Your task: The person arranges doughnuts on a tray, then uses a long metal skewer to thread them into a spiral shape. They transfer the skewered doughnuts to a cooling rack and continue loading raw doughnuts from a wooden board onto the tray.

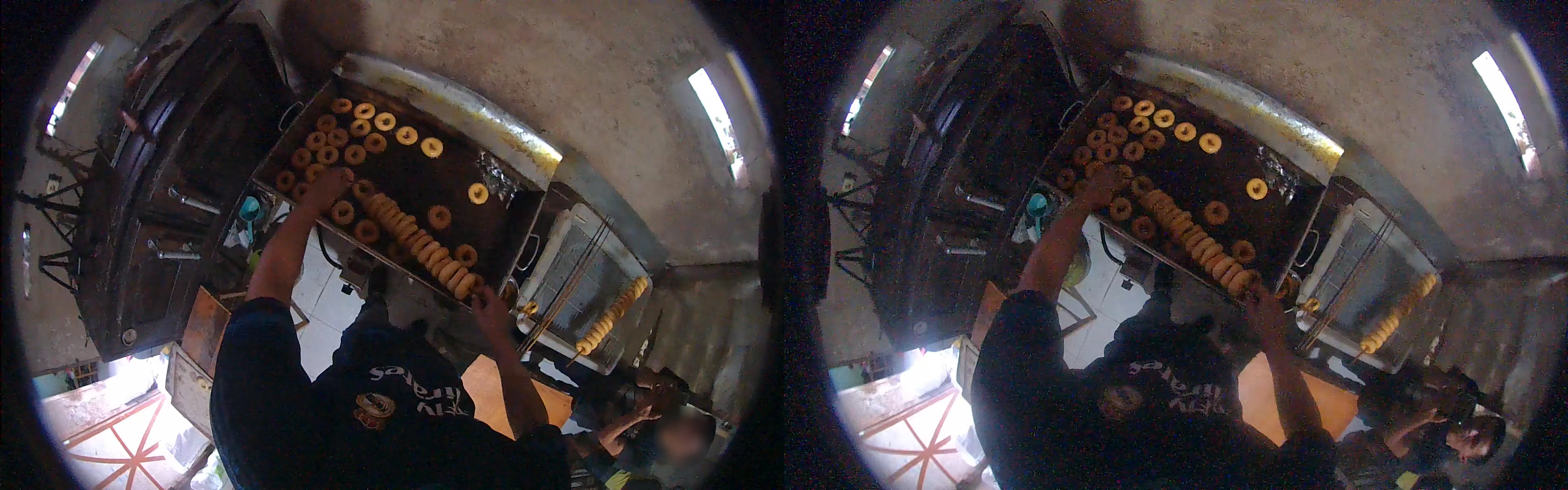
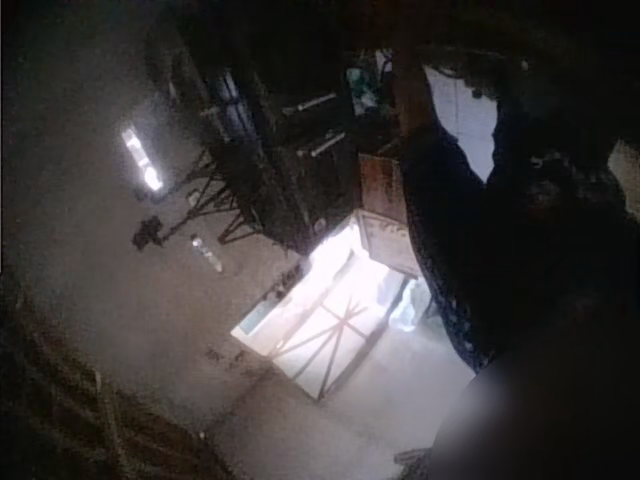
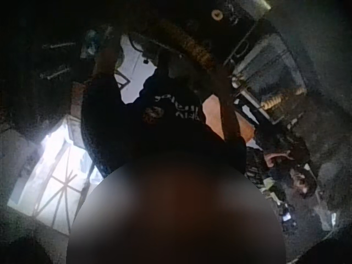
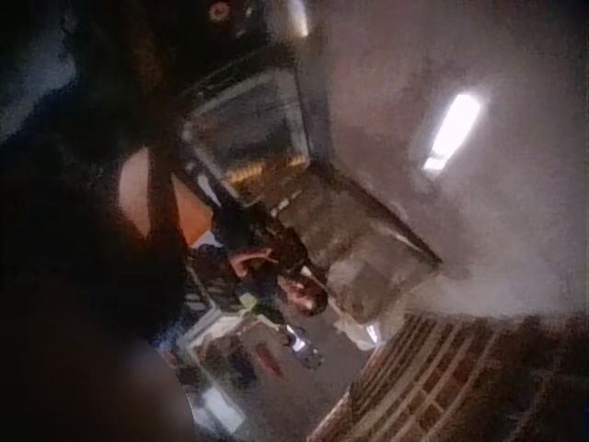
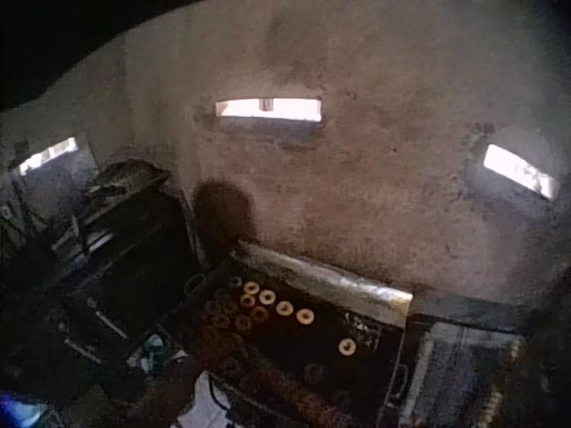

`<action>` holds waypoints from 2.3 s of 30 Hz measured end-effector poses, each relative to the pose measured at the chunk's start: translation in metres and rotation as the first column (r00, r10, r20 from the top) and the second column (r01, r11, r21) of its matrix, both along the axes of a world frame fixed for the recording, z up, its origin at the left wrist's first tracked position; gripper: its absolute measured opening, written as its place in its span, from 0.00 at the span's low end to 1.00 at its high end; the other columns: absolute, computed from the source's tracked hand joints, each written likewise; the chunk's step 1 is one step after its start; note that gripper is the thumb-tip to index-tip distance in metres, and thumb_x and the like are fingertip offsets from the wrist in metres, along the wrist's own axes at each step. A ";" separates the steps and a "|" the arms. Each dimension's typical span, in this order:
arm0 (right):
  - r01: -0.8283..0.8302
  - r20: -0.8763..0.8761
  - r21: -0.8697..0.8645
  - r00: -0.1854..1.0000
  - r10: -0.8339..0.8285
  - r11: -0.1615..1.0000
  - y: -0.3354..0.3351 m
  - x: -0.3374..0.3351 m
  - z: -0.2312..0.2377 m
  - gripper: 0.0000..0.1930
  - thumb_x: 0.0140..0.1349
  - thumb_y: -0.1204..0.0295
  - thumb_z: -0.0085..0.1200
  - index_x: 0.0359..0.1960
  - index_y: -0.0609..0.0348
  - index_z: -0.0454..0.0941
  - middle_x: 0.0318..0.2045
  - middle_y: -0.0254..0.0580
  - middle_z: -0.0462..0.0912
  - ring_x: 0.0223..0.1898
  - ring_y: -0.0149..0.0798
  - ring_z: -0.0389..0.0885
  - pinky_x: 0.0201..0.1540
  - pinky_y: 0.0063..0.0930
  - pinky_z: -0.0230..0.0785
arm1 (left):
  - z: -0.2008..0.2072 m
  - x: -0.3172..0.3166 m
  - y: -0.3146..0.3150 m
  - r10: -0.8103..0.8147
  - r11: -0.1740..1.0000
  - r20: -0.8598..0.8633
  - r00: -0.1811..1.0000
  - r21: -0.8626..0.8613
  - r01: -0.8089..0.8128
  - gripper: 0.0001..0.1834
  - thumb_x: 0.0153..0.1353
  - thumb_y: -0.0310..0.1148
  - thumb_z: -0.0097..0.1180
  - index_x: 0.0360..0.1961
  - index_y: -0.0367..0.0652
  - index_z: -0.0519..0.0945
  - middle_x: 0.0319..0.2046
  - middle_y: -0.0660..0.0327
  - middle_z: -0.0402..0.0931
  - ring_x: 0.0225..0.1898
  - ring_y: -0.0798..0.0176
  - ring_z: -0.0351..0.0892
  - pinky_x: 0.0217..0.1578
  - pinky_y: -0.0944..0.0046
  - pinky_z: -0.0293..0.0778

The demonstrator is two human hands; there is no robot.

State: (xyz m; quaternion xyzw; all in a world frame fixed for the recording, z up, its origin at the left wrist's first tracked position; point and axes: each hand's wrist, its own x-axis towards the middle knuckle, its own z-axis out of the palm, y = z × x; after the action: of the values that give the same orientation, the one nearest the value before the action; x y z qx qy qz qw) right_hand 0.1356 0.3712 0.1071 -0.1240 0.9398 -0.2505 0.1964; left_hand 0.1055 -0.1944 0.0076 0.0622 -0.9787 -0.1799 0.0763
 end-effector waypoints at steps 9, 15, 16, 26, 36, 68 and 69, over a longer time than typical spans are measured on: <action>0.045 -0.124 -0.267 0.989 -0.081 0.963 -0.080 -0.040 -0.075 0.19 0.66 0.59 0.61 0.55 0.50 0.83 0.47 0.49 0.89 0.49 0.51 0.88 0.52 0.45 0.78 | 0.034 -0.042 -0.056 0.183 0.982 0.139 0.973 0.012 -0.186 0.20 0.69 0.46 0.53 0.52 0.45 0.85 0.47 0.46 0.83 0.52 0.41 0.82 0.53 0.45 0.78; 0.093 -0.029 0.046 0.995 -0.091 0.995 -0.111 -0.047 -0.036 0.17 0.64 0.59 0.62 0.53 0.48 0.83 0.40 0.49 0.89 0.43 0.54 0.89 0.47 0.46 0.79 | 0.055 -0.059 -0.032 0.099 0.992 0.237 0.966 0.051 -0.114 0.21 0.72 0.45 0.47 0.54 0.44 0.84 0.50 0.42 0.82 0.54 0.40 0.82 0.51 0.43 0.80; 0.086 -0.032 0.064 0.996 -0.084 0.994 -0.112 -0.046 -0.035 0.17 0.65 0.59 0.62 0.52 0.48 0.83 0.39 0.49 0.89 0.42 0.54 0.89 0.46 0.47 0.79 | 0.054 -0.065 -0.031 0.077 0.994 0.255 0.964 0.054 -0.094 0.22 0.73 0.45 0.46 0.54 0.43 0.83 0.50 0.42 0.82 0.54 0.40 0.82 0.51 0.42 0.80; 0.132 -0.062 -0.180 0.988 -0.145 0.975 -0.150 -0.056 -0.062 0.17 0.64 0.58 0.64 0.51 0.48 0.83 0.36 0.46 0.88 0.39 0.49 0.89 0.42 0.44 0.79 | -0.019 -0.110 -0.191 0.155 0.960 0.076 0.985 0.226 -0.168 0.16 0.67 0.38 0.59 0.50 0.39 0.84 0.43 0.48 0.86 0.43 0.46 0.87 0.46 0.47 0.82; 0.162 -0.089 -0.194 0.979 -0.182 0.968 -0.095 -0.045 -0.078 0.18 0.59 0.59 0.67 0.48 0.53 0.85 0.36 0.44 0.90 0.40 0.46 0.90 0.45 0.41 0.80 | 0.078 -0.032 -0.122 -0.150 0.861 -0.173 0.973 0.460 0.215 0.17 0.63 0.44 0.65 0.47 0.46 0.85 0.34 0.54 0.85 0.35 0.52 0.85 0.39 0.54 0.80; 0.246 -0.121 -0.441 0.937 -0.329 0.863 -0.128 0.000 0.037 0.13 0.66 0.58 0.62 0.39 0.55 0.86 0.25 0.46 0.85 0.26 0.48 0.86 0.31 0.41 0.74 | 0.446 0.100 -0.043 0.152 0.974 -0.391 0.908 -0.099 -0.205 0.08 0.72 0.32 0.56 0.42 0.38 0.82 0.43 0.48 0.87 0.45 0.56 0.87 0.45 0.59 0.77; 0.255 -0.113 -0.401 0.940 -0.323 0.880 -0.125 0.003 0.025 0.14 0.65 0.57 0.63 0.39 0.55 0.86 0.25 0.46 0.85 0.26 0.47 0.86 0.31 0.41 0.74 | 0.418 0.125 -0.047 0.127 0.985 -0.411 0.903 -0.059 -0.165 0.07 0.72 0.30 0.57 0.41 0.37 0.82 0.42 0.49 0.87 0.45 0.59 0.86 0.44 0.61 0.77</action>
State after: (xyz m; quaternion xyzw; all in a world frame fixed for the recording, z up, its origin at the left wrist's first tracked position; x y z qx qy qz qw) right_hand 0.1384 0.2464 0.1323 -0.0393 0.8948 -0.4424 0.0450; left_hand 0.2301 -0.2412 0.4258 0.0931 -0.9415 -0.1373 0.2935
